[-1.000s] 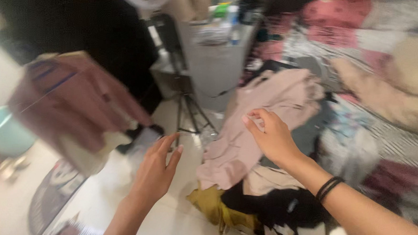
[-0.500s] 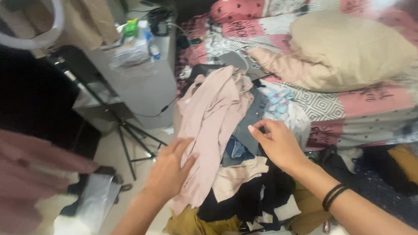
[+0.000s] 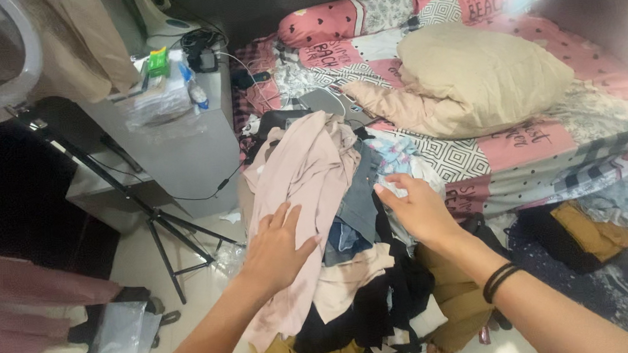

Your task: The person picks up a shirt and a skirt from a bed and places them onto hangers.

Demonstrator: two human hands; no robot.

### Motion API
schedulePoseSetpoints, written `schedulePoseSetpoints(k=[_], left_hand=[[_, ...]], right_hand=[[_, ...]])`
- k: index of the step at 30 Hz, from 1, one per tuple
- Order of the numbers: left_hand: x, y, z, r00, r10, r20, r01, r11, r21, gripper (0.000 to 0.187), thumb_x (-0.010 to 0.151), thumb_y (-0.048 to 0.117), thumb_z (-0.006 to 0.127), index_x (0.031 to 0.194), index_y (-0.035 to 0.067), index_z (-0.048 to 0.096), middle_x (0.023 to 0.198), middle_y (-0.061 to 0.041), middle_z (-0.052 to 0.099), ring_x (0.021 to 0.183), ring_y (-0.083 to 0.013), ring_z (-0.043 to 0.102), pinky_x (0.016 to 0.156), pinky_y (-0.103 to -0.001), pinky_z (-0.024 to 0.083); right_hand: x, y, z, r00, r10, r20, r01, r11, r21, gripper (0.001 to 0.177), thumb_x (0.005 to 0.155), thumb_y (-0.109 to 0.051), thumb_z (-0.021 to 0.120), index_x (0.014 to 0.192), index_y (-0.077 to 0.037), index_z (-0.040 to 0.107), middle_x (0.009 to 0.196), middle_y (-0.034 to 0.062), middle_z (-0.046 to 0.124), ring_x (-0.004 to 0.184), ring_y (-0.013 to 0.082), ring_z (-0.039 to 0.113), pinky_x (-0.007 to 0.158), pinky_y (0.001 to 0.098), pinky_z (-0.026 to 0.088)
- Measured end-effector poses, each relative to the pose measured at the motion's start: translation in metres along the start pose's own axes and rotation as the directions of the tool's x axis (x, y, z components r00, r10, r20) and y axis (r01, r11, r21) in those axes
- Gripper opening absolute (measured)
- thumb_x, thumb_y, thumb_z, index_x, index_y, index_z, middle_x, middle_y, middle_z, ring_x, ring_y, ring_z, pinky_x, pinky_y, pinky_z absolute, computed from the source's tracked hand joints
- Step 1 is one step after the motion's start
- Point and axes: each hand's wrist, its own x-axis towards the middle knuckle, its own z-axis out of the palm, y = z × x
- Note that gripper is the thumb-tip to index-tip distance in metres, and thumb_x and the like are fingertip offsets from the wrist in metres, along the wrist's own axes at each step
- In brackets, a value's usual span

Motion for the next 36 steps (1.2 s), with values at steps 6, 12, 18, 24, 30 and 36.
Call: schedulePoseSetpoints(k=[6,12,18,24,30,36], left_hand=[[0.028,-0.012,-0.008,0.999,-0.032,0.015,0.032,0.999,0.023,0.075,0.092,0.043,0.064,0.147,-0.001,0.04,0.156,-0.021,0.037,0.134,-0.0445,0.042,0.111,-0.049,0.037],[0.05,-0.013,-0.004,0.995,-0.068,0.074,0.066,0.997,0.03,0.077,0.092,0.043,0.065,0.148,-0.001,0.035,0.157,-0.023,0.033,0.137,-0.0453,0.038,0.111,-0.05,0.037],[0.087,-0.016,0.008,0.958,-0.173,0.227,0.164,0.985,0.059,0.08,0.095,0.045,0.062,0.152,0.0,0.028,0.16,-0.024,0.024,0.139,-0.0442,0.038,0.108,-0.053,0.041],[0.13,-0.026,0.046,0.935,-0.271,0.23,0.264,0.963,0.062,0.078,0.094,0.046,0.062,0.153,0.006,0.031,0.159,-0.022,0.027,0.138,-0.0441,0.04,0.108,-0.053,0.043],[0.193,-0.041,0.133,0.909,-0.284,0.304,0.287,0.957,0.035,0.074,0.094,0.047,0.064,0.154,0.016,0.034,0.155,-0.026,0.03,0.136,-0.046,0.041,0.107,-0.057,0.042],[0.239,-0.098,0.246,0.95,-0.134,0.281,0.13,0.991,0.033,0.059,0.093,0.057,0.052,0.14,0.021,0.057,0.141,-0.005,0.067,0.139,-0.042,0.044,0.114,-0.054,0.04]], right_hand=[[0.034,-0.002,0.003,0.998,-0.001,0.055,0.004,0.999,-0.049,0.066,0.089,-0.054,0.061,0.136,-0.008,0.06,0.123,0.0197,0.071,0.093,0.0282,0.076,0.086,0.0381,0.056],[0.08,0.011,0.01,0.995,0.037,0.098,-0.03,0.997,-0.072,0.072,0.086,-0.056,0.062,0.141,-0.011,0.056,0.131,0.0193,0.065,0.097,0.0311,0.074,0.089,0.0388,0.053],[0.152,0.032,0.014,0.973,-0.005,0.23,0.059,0.972,-0.229,0.078,0.089,-0.062,0.058,0.151,-0.014,0.047,0.13,0.0213,0.065,0.117,0.0336,0.066,0.099,0.04,0.049],[0.235,0.082,0.034,0.943,-0.053,0.329,0.131,0.967,-0.219,0.088,0.086,-0.063,0.063,0.154,-0.012,0.041,0.134,0.0221,0.063,0.124,0.0339,0.062,0.103,0.0402,0.047],[0.282,0.143,0.065,0.914,0.08,0.398,0.03,0.964,-0.262,0.086,0.09,-0.058,0.06,0.158,-0.012,0.033,0.132,0.019,0.066,0.121,0.0334,0.065,0.099,0.0391,0.051],[0.283,0.183,0.118,0.841,0.206,0.501,-0.147,0.977,-0.154,0.084,0.088,-0.044,0.065,0.159,-0.016,0.03,0.124,0.0185,0.072,0.101,0.03,0.072,0.086,0.044,0.059]])
